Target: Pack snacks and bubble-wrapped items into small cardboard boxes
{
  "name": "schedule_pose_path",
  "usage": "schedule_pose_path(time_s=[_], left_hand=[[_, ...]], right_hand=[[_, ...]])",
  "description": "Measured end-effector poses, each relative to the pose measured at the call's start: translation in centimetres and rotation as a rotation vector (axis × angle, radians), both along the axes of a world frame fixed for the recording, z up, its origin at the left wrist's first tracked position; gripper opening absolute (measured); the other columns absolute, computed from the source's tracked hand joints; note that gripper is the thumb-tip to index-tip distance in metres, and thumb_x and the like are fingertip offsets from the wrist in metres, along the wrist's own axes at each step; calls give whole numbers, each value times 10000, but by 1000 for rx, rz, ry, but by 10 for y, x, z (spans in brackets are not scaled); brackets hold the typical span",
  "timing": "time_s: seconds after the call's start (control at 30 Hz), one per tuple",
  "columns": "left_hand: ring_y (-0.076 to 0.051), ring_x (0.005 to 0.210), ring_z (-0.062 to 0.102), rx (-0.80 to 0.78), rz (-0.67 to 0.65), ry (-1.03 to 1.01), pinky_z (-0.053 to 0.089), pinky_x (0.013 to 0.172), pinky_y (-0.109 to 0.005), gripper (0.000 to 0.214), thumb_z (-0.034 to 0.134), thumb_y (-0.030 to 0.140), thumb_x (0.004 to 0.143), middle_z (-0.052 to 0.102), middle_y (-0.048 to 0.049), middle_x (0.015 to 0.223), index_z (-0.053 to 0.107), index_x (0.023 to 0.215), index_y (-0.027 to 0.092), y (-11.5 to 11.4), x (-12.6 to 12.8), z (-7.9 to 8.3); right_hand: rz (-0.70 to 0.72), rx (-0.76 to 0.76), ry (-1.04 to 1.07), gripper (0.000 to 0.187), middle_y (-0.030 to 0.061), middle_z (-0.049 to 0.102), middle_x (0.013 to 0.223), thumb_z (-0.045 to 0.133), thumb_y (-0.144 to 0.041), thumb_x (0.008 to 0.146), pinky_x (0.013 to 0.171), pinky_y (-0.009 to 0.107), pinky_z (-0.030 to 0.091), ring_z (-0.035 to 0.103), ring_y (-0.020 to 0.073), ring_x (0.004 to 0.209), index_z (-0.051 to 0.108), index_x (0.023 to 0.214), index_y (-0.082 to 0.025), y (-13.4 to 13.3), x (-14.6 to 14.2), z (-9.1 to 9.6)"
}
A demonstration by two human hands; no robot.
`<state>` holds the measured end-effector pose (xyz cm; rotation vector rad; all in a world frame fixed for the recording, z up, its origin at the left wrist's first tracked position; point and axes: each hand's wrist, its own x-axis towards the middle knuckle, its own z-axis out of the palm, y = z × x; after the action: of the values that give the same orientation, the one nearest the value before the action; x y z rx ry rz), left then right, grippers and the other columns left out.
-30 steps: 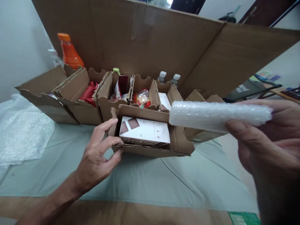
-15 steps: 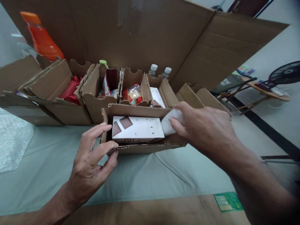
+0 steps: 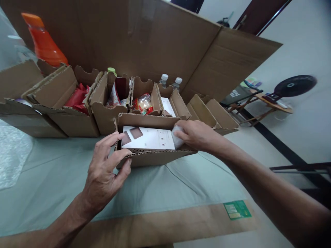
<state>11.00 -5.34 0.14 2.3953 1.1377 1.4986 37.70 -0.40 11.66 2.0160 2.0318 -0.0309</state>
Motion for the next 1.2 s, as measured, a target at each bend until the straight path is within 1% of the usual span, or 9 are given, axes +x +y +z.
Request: schedule_pose_path(time_s=[0.13,0.27,0.5,0.73,0.83,0.93,1.03,1.13,1.2], left_hand=[[-313,1289,560,12,-2,2,515,1053,-531,230,635,71,899,589,-111,1332,595,1051,238,0,1,0],[-308,1286,557,20,-9,8,511,1058,-528,247,631,66,896,592,-106,1332,591,1064,242,0,1,-1],[-309,1292,549,28,-17,-22,497,1071,-528,228,629,63,902,589,-121,1336,588,1060,222,3,1,-2],[-322,1293,547,34,-18,-24,493,1075,-529,202,632,56,902,594,-155,1332,597,1054,185,4,2,-5],[-321,1294,549,40,-18,-12,490,1081,-529,197,635,70,905,597,-148,1333,602,1059,189,6,1,-4],[-302,1308,551,16,-26,6,491,1089,-503,229,632,90,919,582,-128,1365,618,1113,209,5,-3,0],[-299,1410,487,-31,-2,-41,462,1139,-491,492,637,133,933,474,-127,1528,534,1396,260,-5,-12,-1],[-331,1480,418,-170,52,-132,408,1190,-546,773,678,241,922,371,-116,1631,307,1595,321,-17,-21,-16],[-343,1478,422,-363,63,-195,406,1189,-568,846,685,320,916,359,-112,1645,226,1626,333,-20,-23,-31]], right_hand=[[-10,29,114,233,100,780,938,487,-198,927,623,261,426,708,212,809,698,1015,-152,2,-5,-3],[-21,-202,259,243,52,736,729,466,-200,920,524,235,414,659,157,596,694,988,-147,5,-4,1],[46,-11,-241,265,198,781,1029,549,-267,917,757,385,535,736,361,1000,782,978,-158,8,-30,2],[62,-50,-194,318,245,768,1103,550,-177,910,819,398,564,738,362,1059,771,1124,-96,24,-33,-23],[67,-42,-167,311,228,775,1090,528,-182,926,787,384,558,745,345,1022,777,1098,-110,24,-32,-22],[31,128,-92,316,168,790,1061,505,-252,957,735,374,539,749,326,960,769,1106,-162,-1,-20,-5],[-17,512,136,268,83,799,953,543,-313,950,693,339,512,738,258,826,759,1076,-215,-51,8,2],[-75,758,470,243,57,779,864,587,-368,931,644,308,502,679,186,675,744,1015,-203,-95,36,-24],[-116,733,713,313,80,783,977,630,-401,896,635,306,516,689,190,721,710,1115,-193,-104,45,-58]])
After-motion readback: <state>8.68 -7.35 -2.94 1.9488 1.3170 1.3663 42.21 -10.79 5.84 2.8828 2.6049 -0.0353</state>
